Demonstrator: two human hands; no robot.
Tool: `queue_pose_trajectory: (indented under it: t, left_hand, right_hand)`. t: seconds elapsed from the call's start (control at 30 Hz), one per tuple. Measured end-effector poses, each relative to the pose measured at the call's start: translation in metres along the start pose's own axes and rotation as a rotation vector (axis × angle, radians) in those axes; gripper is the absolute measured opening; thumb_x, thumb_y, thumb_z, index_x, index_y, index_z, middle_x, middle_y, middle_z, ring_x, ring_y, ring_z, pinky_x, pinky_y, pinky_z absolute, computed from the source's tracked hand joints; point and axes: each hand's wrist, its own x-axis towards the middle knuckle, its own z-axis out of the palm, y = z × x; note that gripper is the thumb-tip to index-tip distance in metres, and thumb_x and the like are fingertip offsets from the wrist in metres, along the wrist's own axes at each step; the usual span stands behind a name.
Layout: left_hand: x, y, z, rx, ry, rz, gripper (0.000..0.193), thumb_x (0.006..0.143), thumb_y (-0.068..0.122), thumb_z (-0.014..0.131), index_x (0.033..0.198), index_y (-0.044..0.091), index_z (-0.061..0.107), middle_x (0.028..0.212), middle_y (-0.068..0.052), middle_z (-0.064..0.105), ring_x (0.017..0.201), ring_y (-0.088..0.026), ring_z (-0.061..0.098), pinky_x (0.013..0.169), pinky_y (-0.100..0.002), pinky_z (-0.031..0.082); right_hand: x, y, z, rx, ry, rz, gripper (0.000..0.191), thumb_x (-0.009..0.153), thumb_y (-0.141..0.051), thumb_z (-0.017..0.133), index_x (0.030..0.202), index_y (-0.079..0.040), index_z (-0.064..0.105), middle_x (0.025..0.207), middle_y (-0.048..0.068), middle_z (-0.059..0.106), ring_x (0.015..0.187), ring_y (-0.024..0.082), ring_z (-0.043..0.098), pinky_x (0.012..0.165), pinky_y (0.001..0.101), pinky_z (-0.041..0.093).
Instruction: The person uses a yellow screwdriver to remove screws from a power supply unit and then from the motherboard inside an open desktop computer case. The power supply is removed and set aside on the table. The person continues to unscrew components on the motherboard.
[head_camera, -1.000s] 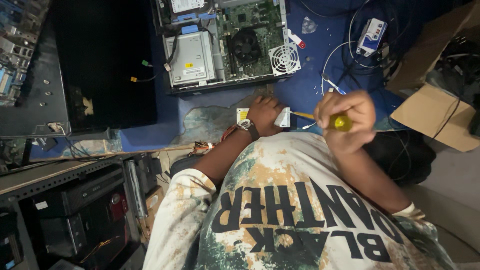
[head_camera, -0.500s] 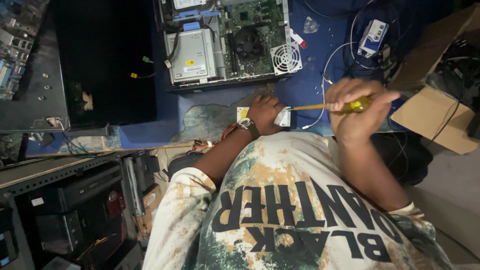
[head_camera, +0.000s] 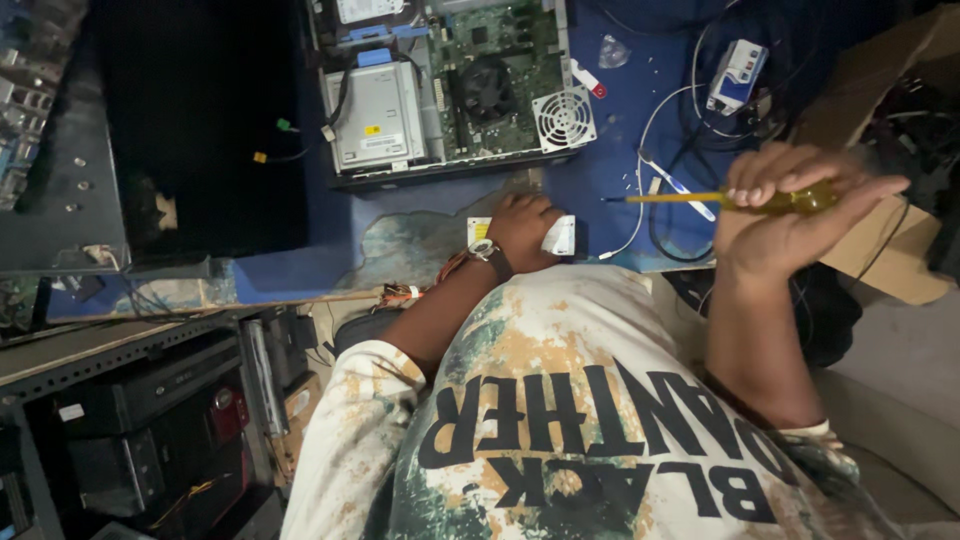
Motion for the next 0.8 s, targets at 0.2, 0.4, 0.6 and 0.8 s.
queue_pose_trajectory:
  t: [0.2, 0.4, 0.6, 0.8]
  left_hand:
    - [-0.005, -0.002, -0.001, -0.009, 0.044, -0.001, 0.065, 0.062, 0.046, 0.088, 0.116, 0.015, 0.069, 0.117, -0.007, 0.064, 0.119, -0.028, 0.058, 0.102, -0.048, 0.04]
    - [-0.007, -0.001, -0.004, 0.005, 0.028, -0.014, 0.066, 0.061, 0.044, 0.088, 0.118, 0.015, 0.07, 0.116, -0.007, 0.064, 0.118, -0.027, 0.058, 0.102, -0.048, 0.039]
    - [-0.01, 0.0, -0.008, -0.007, 0.003, -0.029, 0.068, 0.062, 0.043, 0.089, 0.121, 0.016, 0.068, 0.119, -0.006, 0.063, 0.121, -0.026, 0.057, 0.104, -0.049, 0.037]
    - [-0.008, 0.006, -0.019, -0.007, -0.116, -0.101, 0.07, 0.061, 0.042, 0.086, 0.123, 0.016, 0.067, 0.123, -0.007, 0.062, 0.125, -0.027, 0.054, 0.108, -0.052, 0.034]
  right_hand:
    - [0.006, 0.039, -0.035, -0.007, 0.083, -0.006, 0.065, 0.112, -0.063, 0.036, 0.077, -0.009, 0.045, 0.058, 0.006, 0.039, 0.045, 0.017, 0.039, 0.048, 0.0311, 0.034]
    - [0.0, 0.061, -0.063, 0.005, 0.229, 0.004, 0.058, 0.11, -0.06, 0.043, 0.083, -0.009, 0.043, 0.058, 0.007, 0.038, 0.046, 0.018, 0.037, 0.046, 0.0313, 0.034]
    - [-0.001, 0.045, -0.078, -0.074, 0.257, -0.102, 0.062, 0.11, -0.062, 0.042, 0.076, -0.01, 0.04, 0.055, 0.006, 0.036, 0.043, 0.018, 0.038, 0.042, 0.0313, 0.033]
    - [-0.003, 0.026, -0.074, -0.037, 0.233, -0.123, 0.062, 0.111, -0.06, 0.04, 0.076, -0.009, 0.039, 0.055, 0.006, 0.034, 0.043, 0.018, 0.037, 0.044, 0.0318, 0.033]
